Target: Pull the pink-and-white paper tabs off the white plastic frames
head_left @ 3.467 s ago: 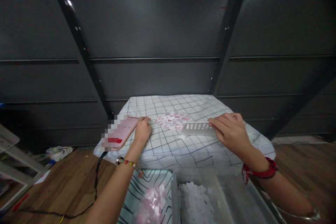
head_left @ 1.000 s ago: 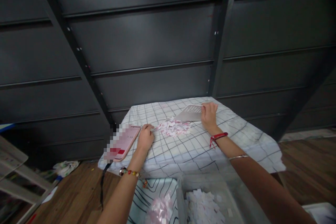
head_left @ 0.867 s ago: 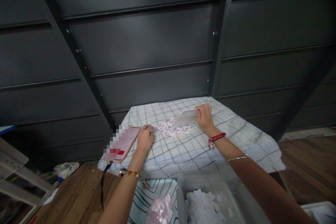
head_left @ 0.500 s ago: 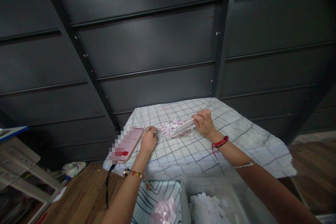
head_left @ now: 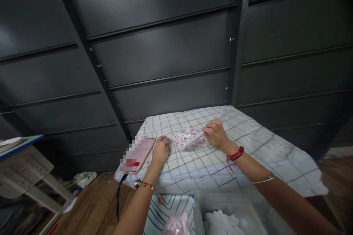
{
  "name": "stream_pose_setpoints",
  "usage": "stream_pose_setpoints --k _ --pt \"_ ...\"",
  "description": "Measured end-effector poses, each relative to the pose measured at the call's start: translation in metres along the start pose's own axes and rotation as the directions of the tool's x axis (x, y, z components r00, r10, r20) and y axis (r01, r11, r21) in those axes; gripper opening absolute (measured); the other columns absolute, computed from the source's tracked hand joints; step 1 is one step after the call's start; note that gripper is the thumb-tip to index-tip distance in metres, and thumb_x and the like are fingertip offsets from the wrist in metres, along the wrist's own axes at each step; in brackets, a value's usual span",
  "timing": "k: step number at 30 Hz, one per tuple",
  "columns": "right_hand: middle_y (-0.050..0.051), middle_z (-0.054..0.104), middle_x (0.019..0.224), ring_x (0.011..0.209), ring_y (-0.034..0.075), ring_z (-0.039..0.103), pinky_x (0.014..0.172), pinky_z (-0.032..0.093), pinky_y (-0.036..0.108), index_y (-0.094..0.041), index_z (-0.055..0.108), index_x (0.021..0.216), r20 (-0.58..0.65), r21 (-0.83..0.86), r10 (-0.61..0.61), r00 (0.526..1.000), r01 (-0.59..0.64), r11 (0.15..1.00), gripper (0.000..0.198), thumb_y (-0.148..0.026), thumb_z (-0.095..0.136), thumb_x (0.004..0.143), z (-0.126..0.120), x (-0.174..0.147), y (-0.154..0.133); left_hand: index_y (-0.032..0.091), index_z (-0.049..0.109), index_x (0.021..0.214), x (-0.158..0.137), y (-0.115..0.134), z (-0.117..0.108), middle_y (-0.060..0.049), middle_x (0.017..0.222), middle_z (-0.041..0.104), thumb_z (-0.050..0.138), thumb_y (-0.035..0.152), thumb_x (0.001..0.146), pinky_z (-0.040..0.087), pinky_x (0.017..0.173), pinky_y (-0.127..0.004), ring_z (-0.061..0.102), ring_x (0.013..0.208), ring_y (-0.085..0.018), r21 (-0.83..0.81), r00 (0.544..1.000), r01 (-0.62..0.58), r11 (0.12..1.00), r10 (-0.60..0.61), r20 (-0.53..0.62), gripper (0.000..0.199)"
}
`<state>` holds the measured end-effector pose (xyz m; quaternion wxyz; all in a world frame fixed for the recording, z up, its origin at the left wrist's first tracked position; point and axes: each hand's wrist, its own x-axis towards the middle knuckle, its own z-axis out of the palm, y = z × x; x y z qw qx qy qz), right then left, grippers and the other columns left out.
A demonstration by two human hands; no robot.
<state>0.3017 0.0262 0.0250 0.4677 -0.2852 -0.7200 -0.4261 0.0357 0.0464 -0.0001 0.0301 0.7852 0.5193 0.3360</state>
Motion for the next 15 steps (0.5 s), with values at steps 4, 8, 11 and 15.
stream_pose_setpoints --k 4,8,11,15 --pt "0.004 0.042 0.087 0.086 0.018 0.037 0.073 0.034 0.035 -0.022 0.050 0.085 -0.039 -0.016 0.014 0.999 -0.015 1.000 0.011 -0.014 0.046 0.077 0.0017 0.0000 0.0015 0.011 0.062 0.090 -0.0005 -0.0004 -0.0006 -0.010 0.101 0.058 0.037 -0.006 0.063 0.039 0.095 -0.033 0.053 0.099 -0.019 -0.009 1.000 -0.006 1.000 0.006 0.000 0.041" --pt "0.002 0.044 0.086 0.087 0.017 0.037 0.075 0.033 0.034 -0.024 0.051 0.085 -0.006 -0.025 -0.014 1.000 0.013 1.000 0.013 -0.015 0.052 0.076 0.0043 0.0012 -0.0036 0.012 0.062 0.090 -0.0004 -0.0021 0.0007 -0.009 0.102 0.057 0.037 -0.006 0.063 0.039 0.096 -0.033 0.053 0.099 -0.018 -0.008 1.000 -0.009 1.000 0.009 -0.007 0.041" --pt "0.002 0.045 0.086 0.087 0.017 0.038 0.075 0.034 0.033 -0.024 0.052 0.085 0.012 -0.024 -0.023 1.000 0.023 0.999 0.013 -0.016 0.053 0.075 0.0022 0.0013 -0.0044 0.011 0.063 0.090 -0.0003 -0.0021 0.0010 -0.010 0.102 0.058 0.037 -0.006 0.063 0.039 0.096 -0.033 0.053 0.099 -0.019 -0.007 1.000 -0.004 1.000 0.004 -0.006 0.041" --pt "0.003 0.044 0.085 0.086 0.018 0.037 0.074 0.033 0.035 -0.023 0.052 0.083 -0.021 -0.026 0.001 1.000 -0.002 1.000 0.011 -0.015 0.048 0.076 -0.0027 0.0004 0.0002 0.012 0.063 0.090 -0.0006 -0.0006 -0.0001 -0.010 0.101 0.058 0.036 -0.006 0.062 0.039 0.095 -0.033 0.053 0.099 -0.019 -0.003 1.000 0.000 1.000 0.000 -0.006 0.043"
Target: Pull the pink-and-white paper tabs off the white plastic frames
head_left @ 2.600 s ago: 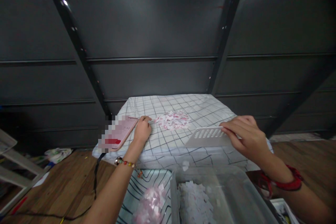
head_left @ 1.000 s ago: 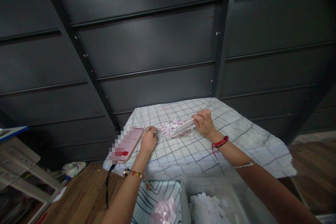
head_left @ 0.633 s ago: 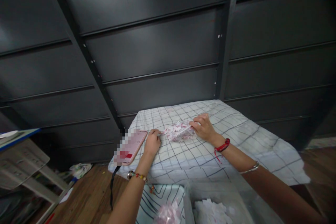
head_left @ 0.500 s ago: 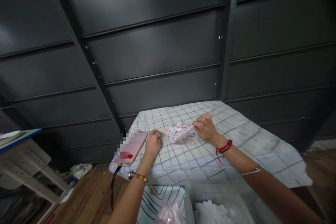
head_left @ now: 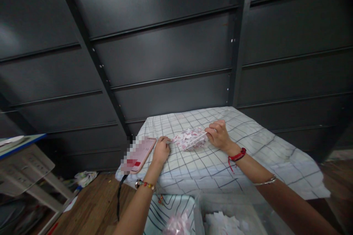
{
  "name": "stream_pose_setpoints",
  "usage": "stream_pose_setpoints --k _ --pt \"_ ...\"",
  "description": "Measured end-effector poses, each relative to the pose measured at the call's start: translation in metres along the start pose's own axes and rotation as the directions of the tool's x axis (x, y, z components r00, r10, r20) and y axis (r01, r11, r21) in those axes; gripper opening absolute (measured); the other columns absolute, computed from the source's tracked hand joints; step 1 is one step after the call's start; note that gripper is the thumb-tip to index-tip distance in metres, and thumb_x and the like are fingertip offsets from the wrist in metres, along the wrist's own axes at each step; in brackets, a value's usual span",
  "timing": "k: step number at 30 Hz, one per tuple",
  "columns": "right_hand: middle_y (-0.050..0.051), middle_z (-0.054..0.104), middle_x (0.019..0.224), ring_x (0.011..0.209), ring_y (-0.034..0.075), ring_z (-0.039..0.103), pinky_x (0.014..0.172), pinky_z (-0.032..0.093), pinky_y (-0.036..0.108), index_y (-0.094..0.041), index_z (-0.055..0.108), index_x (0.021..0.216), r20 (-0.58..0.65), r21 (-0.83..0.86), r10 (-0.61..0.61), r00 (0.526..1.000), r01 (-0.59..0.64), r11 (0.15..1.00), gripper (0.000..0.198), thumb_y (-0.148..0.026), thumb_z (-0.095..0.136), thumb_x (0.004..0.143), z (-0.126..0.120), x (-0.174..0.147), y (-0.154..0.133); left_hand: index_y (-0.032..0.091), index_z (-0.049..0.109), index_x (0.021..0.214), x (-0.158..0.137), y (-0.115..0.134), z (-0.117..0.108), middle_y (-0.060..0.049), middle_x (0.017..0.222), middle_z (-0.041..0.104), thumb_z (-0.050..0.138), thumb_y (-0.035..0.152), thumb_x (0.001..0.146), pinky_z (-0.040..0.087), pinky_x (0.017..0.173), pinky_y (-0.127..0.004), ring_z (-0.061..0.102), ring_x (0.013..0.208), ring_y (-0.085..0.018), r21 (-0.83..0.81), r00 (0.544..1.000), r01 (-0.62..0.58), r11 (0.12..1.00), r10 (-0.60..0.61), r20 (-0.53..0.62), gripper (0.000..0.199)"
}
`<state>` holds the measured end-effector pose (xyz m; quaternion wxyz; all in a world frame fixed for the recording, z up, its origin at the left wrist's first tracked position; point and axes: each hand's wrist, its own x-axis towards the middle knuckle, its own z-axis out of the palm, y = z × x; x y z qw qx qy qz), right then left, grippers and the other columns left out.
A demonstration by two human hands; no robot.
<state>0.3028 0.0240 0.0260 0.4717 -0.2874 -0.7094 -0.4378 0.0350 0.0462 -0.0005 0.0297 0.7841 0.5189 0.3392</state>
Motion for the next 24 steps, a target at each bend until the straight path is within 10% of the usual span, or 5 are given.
stream_pose_setpoints --k 24 --pt "0.002 0.047 0.082 0.085 0.017 0.039 0.075 0.033 0.034 -0.025 0.053 0.081 0.053 0.030 -0.041 0.998 0.040 0.999 0.014 -0.014 0.049 0.075 -0.019 0.020 -0.001 0.013 0.063 0.088 -0.001 0.002 -0.003 -0.009 0.100 0.058 0.036 -0.007 0.063 0.040 0.094 -0.033 0.054 0.098 -0.018 -0.067 0.999 0.040 0.997 -0.041 -0.016 0.041"
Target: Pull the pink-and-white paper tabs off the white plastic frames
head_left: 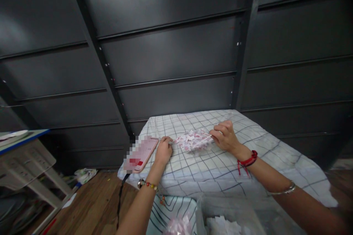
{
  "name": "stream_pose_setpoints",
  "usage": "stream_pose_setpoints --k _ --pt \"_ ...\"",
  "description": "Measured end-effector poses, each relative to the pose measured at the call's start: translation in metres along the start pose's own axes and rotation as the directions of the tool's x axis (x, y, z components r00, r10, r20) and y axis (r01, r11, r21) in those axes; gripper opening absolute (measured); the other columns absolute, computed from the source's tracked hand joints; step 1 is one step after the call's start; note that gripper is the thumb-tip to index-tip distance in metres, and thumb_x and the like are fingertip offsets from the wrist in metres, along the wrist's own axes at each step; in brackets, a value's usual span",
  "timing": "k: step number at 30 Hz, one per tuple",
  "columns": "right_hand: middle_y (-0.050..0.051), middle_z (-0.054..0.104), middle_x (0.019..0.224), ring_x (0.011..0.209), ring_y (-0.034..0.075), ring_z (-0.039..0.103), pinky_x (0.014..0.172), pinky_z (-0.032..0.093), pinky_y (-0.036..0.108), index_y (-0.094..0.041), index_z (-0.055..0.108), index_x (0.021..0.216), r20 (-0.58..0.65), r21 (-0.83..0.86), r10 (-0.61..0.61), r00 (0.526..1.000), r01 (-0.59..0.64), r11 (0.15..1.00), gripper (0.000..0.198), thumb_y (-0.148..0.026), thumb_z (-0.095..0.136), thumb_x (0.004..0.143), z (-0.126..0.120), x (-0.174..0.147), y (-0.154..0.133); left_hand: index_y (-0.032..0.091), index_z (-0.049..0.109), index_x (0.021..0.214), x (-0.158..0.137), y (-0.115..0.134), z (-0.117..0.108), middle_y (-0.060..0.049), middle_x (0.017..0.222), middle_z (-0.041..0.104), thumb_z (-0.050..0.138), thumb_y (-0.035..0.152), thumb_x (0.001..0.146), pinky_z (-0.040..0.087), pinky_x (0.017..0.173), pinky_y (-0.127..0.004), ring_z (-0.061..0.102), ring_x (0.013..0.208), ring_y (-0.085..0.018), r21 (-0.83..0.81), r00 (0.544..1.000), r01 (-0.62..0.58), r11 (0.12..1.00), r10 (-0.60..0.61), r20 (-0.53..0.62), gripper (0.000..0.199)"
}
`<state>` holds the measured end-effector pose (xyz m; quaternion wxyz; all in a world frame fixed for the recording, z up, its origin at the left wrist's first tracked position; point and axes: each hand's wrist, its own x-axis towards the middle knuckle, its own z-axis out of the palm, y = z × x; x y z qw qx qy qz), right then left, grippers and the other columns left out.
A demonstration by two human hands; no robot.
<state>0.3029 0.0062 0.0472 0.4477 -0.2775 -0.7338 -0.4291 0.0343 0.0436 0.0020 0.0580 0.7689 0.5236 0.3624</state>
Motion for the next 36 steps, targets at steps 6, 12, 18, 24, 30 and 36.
stream_pose_setpoints --k 6,12,18,24,30,36 --pt "0.002 0.049 0.081 0.082 0.017 0.040 0.072 0.031 0.033 -0.023 0.053 0.084 0.036 -0.040 0.020 0.999 -0.019 0.999 0.013 -0.014 0.051 0.076 -0.018 0.006 -0.002 0.011 0.062 0.090 -0.001 -0.001 -0.001 -0.009 0.100 0.058 0.036 -0.007 0.062 0.040 0.094 -0.034 0.054 0.098 -0.018 -0.013 1.000 -0.002 1.000 0.002 -0.015 0.043" --pt "0.003 0.049 0.079 0.079 0.017 0.041 0.069 0.030 0.032 -0.020 0.053 0.083 0.123 -0.110 0.020 0.992 -0.006 0.994 0.007 -0.016 0.050 0.078 -0.027 -0.006 0.004 0.010 0.063 0.090 -0.001 -0.003 0.001 -0.010 0.100 0.058 0.036 -0.007 0.063 0.039 0.095 -0.032 0.053 0.099 -0.019 -0.011 1.000 -0.003 1.000 0.003 -0.011 0.042" --pt "0.004 0.051 0.079 0.080 0.018 0.042 0.069 0.031 0.033 -0.020 0.054 0.085 0.086 -0.112 0.133 0.987 -0.123 0.986 0.009 -0.016 0.050 0.078 -0.022 -0.012 0.003 0.012 0.063 0.089 -0.002 -0.005 0.003 -0.009 0.099 0.058 0.036 -0.007 0.063 0.040 0.094 -0.033 0.053 0.098 -0.019 -0.025 1.000 -0.001 1.000 0.000 -0.031 0.041" --pt "0.004 0.051 0.077 0.078 0.017 0.042 0.069 0.031 0.033 -0.020 0.056 0.084 0.143 -0.071 0.101 0.984 -0.091 0.993 0.008 -0.016 0.050 0.079 -0.021 -0.010 -0.010 0.012 0.063 0.088 -0.003 -0.004 0.002 -0.009 0.099 0.058 0.037 -0.006 0.063 0.041 0.093 -0.034 0.054 0.097 -0.019 -0.036 0.999 -0.007 0.999 0.005 -0.034 0.040" --pt "0.004 0.052 0.078 0.078 0.018 0.042 0.070 0.030 0.034 -0.020 0.056 0.085 0.128 -0.132 0.138 0.982 -0.121 0.984 0.009 -0.017 0.050 0.079 -0.021 -0.009 -0.008 0.013 0.063 0.087 -0.003 -0.004 0.001 -0.008 0.098 0.058 0.037 -0.006 0.062 0.041 0.092 -0.034 0.054 0.096 -0.019 -0.044 0.999 -0.009 0.999 0.008 -0.038 0.041" --pt "0.004 0.051 0.078 0.079 0.018 0.042 0.070 0.031 0.034 -0.020 0.056 0.085 0.109 -0.100 0.112 0.988 -0.101 0.990 0.009 -0.018 0.050 0.080 -0.019 -0.003 -0.014 0.012 0.063 0.088 -0.003 -0.008 0.001 -0.009 0.099 0.058 0.037 -0.005 0.063 0.041 0.092 -0.034 0.054 0.098 -0.019 -0.042 1.000 -0.002 0.999 0.001 -0.030 0.040"
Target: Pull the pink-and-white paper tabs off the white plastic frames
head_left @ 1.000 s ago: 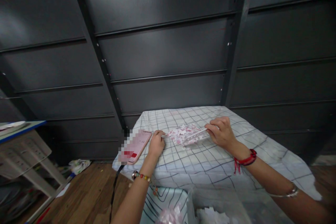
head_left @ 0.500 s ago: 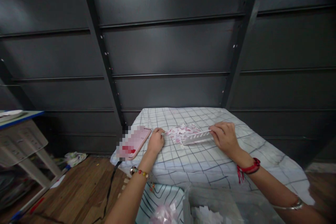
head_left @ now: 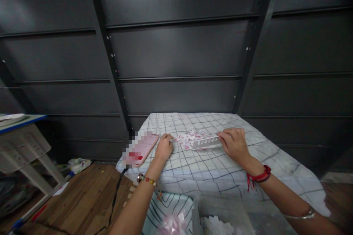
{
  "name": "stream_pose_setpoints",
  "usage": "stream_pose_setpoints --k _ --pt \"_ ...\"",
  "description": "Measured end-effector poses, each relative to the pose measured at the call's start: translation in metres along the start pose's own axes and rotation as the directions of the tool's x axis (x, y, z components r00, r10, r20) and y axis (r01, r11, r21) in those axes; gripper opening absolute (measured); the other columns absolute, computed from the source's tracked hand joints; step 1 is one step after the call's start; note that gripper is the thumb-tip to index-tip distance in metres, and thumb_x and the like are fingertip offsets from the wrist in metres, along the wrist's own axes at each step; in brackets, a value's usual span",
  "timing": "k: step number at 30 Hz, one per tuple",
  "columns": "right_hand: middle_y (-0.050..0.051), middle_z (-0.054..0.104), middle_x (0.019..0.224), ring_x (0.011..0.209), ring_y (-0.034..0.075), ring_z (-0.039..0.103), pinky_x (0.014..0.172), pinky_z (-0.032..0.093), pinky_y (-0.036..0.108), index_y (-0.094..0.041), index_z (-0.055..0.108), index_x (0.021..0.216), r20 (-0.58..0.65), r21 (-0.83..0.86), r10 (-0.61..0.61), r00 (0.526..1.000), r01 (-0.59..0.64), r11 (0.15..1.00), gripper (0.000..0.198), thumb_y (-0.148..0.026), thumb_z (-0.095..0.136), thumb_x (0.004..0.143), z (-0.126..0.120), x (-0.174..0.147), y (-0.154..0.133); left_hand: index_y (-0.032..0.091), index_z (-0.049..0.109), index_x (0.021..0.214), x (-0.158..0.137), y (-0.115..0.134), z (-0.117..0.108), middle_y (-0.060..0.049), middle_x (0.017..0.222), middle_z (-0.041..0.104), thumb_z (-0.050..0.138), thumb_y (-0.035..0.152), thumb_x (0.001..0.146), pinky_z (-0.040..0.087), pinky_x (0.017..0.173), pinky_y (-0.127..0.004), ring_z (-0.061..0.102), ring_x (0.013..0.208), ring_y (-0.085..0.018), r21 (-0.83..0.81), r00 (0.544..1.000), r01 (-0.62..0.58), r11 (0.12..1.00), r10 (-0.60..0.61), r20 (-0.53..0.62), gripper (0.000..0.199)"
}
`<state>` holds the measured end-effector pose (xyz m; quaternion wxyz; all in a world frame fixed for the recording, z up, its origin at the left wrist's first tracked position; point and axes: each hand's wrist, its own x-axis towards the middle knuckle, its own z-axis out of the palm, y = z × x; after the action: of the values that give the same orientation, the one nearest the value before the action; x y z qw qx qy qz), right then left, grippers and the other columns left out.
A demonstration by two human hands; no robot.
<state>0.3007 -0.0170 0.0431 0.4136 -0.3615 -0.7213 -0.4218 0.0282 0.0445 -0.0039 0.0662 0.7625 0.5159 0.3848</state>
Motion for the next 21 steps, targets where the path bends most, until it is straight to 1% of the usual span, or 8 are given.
stream_pose_setpoints --k 3,6,8,10,14,17,21 --pt "0.004 0.052 0.077 0.079 0.018 0.042 0.069 0.030 0.034 -0.020 0.058 0.084 0.004 0.019 0.012 1.000 -0.012 1.000 0.009 -0.017 0.050 0.079 0.006 0.005 -0.008 0.013 0.063 0.088 0.000 0.000 0.002 -0.009 0.099 0.058 0.036 -0.005 0.064 0.042 0.091 -0.034 0.053 0.099 -0.018 0.010 1.000 -0.009 1.000 0.009 -0.002 0.041" --pt "0.004 0.052 0.077 0.079 0.018 0.042 0.069 0.030 0.033 -0.020 0.059 0.082 0.034 0.044 -0.020 0.999 0.019 0.999 0.010 -0.016 0.050 0.079 0.009 0.009 -0.015 0.013 0.063 0.090 0.001 0.000 0.004 -0.009 0.099 0.058 0.036 -0.005 0.064 0.042 0.091 -0.033 0.053 0.100 -0.018 0.033 1.000 -0.010 0.999 0.010 -0.004 0.041" --pt "0.005 0.053 0.078 0.080 0.018 0.042 0.070 0.031 0.034 -0.020 0.059 0.081 0.061 0.056 -0.040 0.997 0.036 0.998 0.010 -0.016 0.050 0.079 0.005 0.009 -0.015 0.012 0.062 0.090 0.001 0.001 0.004 -0.009 0.100 0.058 0.036 -0.005 0.064 0.042 0.091 -0.032 0.053 0.100 -0.018 0.033 1.000 -0.002 0.999 0.002 0.000 0.041" --pt "0.005 0.052 0.077 0.079 0.018 0.042 0.069 0.030 0.034 -0.020 0.058 0.080 0.080 0.055 -0.034 0.996 0.029 0.998 0.010 -0.016 0.048 0.079 -0.001 0.008 -0.012 0.012 0.062 0.091 0.001 0.002 0.003 -0.009 0.101 0.058 0.035 -0.005 0.064 0.042 0.091 -0.032 0.053 0.100 -0.018 0.026 1.000 0.009 1.000 -0.009 0.012 0.042" --pt "0.004 0.052 0.075 0.077 0.018 0.042 0.069 0.030 0.034 -0.020 0.055 0.080 0.052 0.037 -0.009 0.999 0.007 0.999 0.008 -0.017 0.048 0.080 -0.013 0.007 -0.003 0.012 0.063 0.090 0.001 0.005 0.001 -0.010 0.103 0.057 0.036 -0.005 0.064 0.042 0.092 -0.033 0.053 0.100 -0.019 0.017 0.999 0.025 1.000 -0.025 0.023 0.041" --pt "0.004 0.052 0.075 0.078 0.018 0.042 0.069 0.030 0.034 -0.020 0.056 0.081 0.036 0.015 -0.006 0.999 0.006 1.000 0.009 -0.017 0.048 0.080 -0.012 0.009 -0.003 0.011 0.062 0.090 0.001 0.005 0.001 -0.010 0.103 0.057 0.036 -0.006 0.064 0.041 0.092 -0.033 0.053 0.101 -0.019 0.008 1.000 0.019 1.000 -0.019 0.017 0.041" --pt "0.004 0.053 0.074 0.078 0.018 0.042 0.069 0.029 0.034 -0.020 0.057 0.080 0.073 -0.006 -0.034 0.997 0.035 0.999 0.009 -0.017 0.049 0.080 -0.007 0.010 -0.009 0.011 0.062 0.091 0.001 0.005 0.001 -0.011 0.103 0.057 0.036 -0.005 0.064 0.041 0.092 -0.032 0.053 0.100 -0.019 0.006 1.000 0.019 1.000 -0.019 0.017 0.041"
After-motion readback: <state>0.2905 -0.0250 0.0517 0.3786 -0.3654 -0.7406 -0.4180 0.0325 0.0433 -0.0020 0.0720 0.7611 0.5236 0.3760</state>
